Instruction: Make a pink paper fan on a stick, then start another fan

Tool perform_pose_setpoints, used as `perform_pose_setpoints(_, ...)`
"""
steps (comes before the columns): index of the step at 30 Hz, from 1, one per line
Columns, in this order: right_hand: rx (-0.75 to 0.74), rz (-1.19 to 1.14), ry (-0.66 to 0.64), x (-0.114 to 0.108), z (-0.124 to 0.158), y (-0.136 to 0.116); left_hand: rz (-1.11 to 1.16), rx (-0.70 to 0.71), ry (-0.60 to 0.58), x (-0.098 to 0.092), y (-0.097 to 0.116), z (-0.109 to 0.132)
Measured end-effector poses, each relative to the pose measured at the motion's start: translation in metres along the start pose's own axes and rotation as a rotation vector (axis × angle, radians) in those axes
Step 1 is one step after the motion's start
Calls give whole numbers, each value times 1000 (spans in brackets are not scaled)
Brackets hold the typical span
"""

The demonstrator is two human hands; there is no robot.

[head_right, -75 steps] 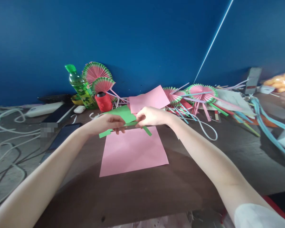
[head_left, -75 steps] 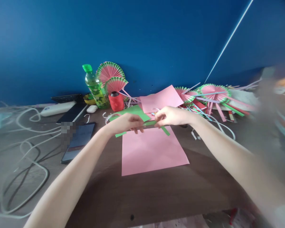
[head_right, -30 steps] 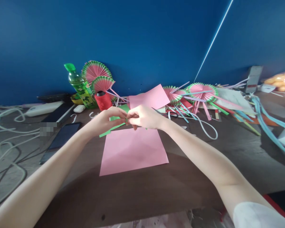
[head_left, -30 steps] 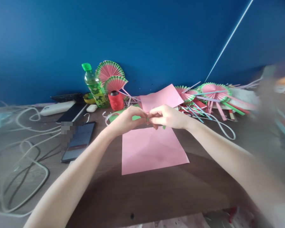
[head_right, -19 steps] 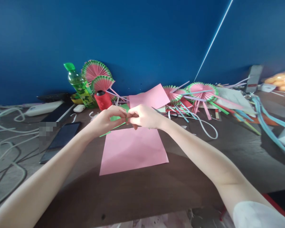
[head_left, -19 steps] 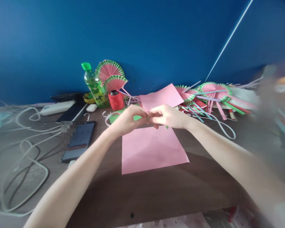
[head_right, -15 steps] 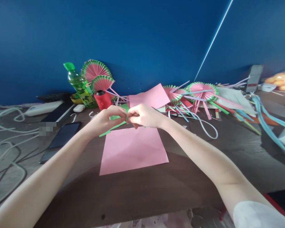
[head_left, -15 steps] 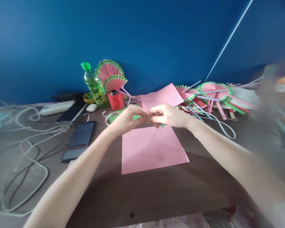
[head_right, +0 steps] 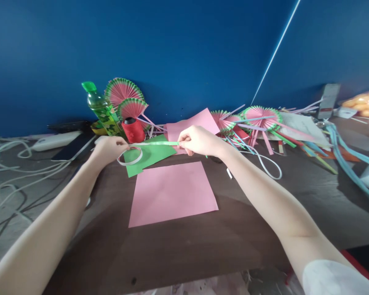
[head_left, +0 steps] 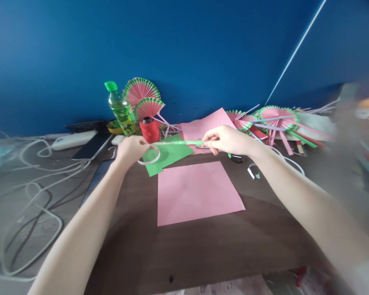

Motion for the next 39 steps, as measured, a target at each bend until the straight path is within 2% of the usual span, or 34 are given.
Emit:
perform_pose_setpoints(3,47,61,12,-4,1,8,-116,-118,87,-8,-24,-3)
perform_pose_setpoints(7,18,39,-55,5,-1,10,-227,-119,118,-6,-31,-3)
perform_pose_setpoints(10,-5,-4,-97,12,-2,8,-205,-68,179,-9,-24,-3)
perform_pose_setpoints(13,-23,-44,-120,18,-2,4,-39,84,180,-11,2,1)
perform_pose_setpoints(14,-29,-58,-125,19,-2,2,55,152,124,-8,14,5)
perform_pose_setpoints(16,-44,-84,-138,23,-2,-2,262,286,-96,7,44,17)
perform_pose_setpoints(20,-89,-99,-189,31,-1,-11,451,454,-452,25,90,53)
perform_pose_setpoints(24,-96,-83,-188,31,-1,-12,372,431,-683,42,94,69)
perform_pose_setpoints(28,-41,-134,-241,35,-1,0,345,397,-826,59,83,68)
perform_pose_setpoints(32,-9,-117,-388,47,1,14,343,317,-897,83,73,64)
perform_pose_setpoints(36,13,15,-568,59,5,32,337,378,-922,98,80,70)
perform_pose_setpoints(39,64,63,-621,59,7,50,349,401,-920,100,84,73)
Point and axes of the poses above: each hand's wrist, its own z-axis away from the middle knuckle, its own x-axis out of the palm, y = z × x, the point moved 10 cm from there along -z, towards the middle knuckle, and after that the axes turned 9 degrees about -x, right-handed, at the moved point
